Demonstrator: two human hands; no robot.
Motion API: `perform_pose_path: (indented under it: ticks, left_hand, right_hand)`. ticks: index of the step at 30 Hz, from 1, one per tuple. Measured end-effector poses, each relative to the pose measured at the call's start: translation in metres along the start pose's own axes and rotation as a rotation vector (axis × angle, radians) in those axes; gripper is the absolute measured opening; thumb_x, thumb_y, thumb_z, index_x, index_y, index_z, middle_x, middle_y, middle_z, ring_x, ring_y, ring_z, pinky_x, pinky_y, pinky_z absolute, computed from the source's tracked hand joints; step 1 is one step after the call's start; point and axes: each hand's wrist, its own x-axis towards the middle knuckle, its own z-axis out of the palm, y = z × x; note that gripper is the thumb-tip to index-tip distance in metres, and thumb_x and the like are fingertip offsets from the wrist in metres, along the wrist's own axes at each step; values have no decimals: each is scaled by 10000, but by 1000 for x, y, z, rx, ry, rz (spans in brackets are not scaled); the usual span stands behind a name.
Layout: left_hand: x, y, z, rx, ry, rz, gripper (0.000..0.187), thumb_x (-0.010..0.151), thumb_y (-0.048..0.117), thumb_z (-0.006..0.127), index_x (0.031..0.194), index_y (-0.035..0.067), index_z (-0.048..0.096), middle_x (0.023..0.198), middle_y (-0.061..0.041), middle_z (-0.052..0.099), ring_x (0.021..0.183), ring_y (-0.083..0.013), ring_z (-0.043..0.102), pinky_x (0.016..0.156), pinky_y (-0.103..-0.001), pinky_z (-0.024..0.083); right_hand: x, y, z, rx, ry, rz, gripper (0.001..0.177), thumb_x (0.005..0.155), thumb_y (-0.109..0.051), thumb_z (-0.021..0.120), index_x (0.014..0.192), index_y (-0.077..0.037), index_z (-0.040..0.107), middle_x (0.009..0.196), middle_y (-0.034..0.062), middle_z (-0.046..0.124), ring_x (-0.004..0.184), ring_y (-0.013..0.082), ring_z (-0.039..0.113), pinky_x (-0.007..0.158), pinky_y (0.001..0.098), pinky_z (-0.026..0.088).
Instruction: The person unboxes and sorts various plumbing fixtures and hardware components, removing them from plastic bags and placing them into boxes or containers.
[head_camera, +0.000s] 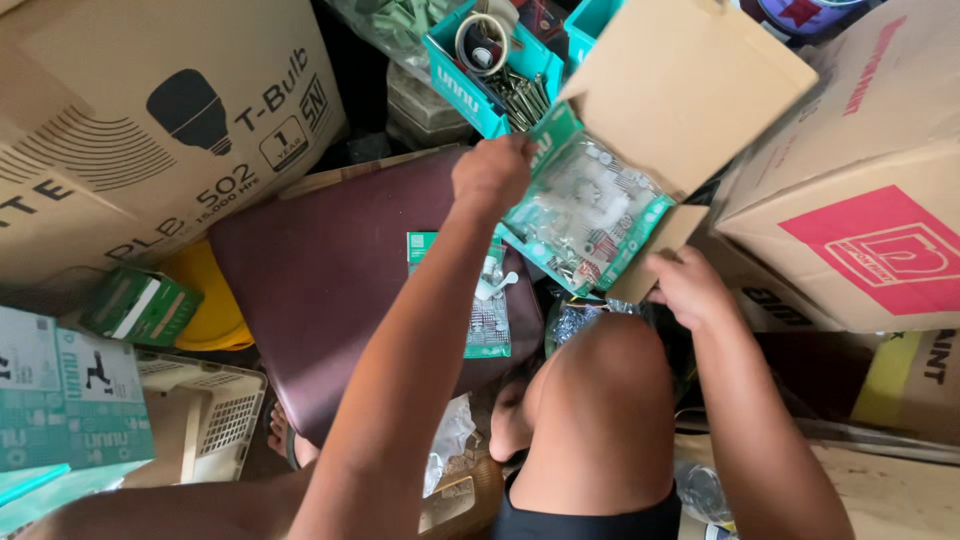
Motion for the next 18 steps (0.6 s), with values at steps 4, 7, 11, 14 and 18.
perform_pose_path:
  ticks: [4,7,11,14,18]
  left_hand:
    - [17,6,27,-42,-11,128,352,949,362,351,1180,293,607,1023,-109,690,959,-357,669,864,-475,538]
    - [33,-6,41,-66,-18,129,353,947,348,368,1209,285,595,1010,-130,687,955,-364,665,864,-491,536]
    - [65,-25,74,-115,-4,157,354,929,369,384,1215,306,582,1045,-138,682,987,-360,653,888,-496,528]
    - [78,-28,89,-177,27,185,333,917,343,409,1194,324,594,1038,-119,688,986,-339,657,876,-481,537]
    - [75,-36,92,-347,95,302,305,935,220,443,1186,239,616,1016,-144,690,948,-366,666,828,-498,554]
  right_hand:
    - [1,22,6,46,91,25,540,800,-89,596,1285,106,461,1182,320,518,974,461,597,719,545,535]
    - [-13,7,9,-547,43,117,583,748,-473,653,1209,-118,619,1143,98,647,1133,288,569,955,459,452]
    - [-24,-7,17,-468,-56,91,571,778,-417,610,1204,-36,613,1190,179,616,1173,368,535,990,506,409]
    - [-23,-14,16,-513,-18,77,582,796,-464,581,1139,3,635,1178,217,612,1177,376,524,997,516,394]
    - [21,26,-1,-617,65,66,613,834,-535,519,1176,-33,606,1242,181,586,1212,348,500,1017,506,375]
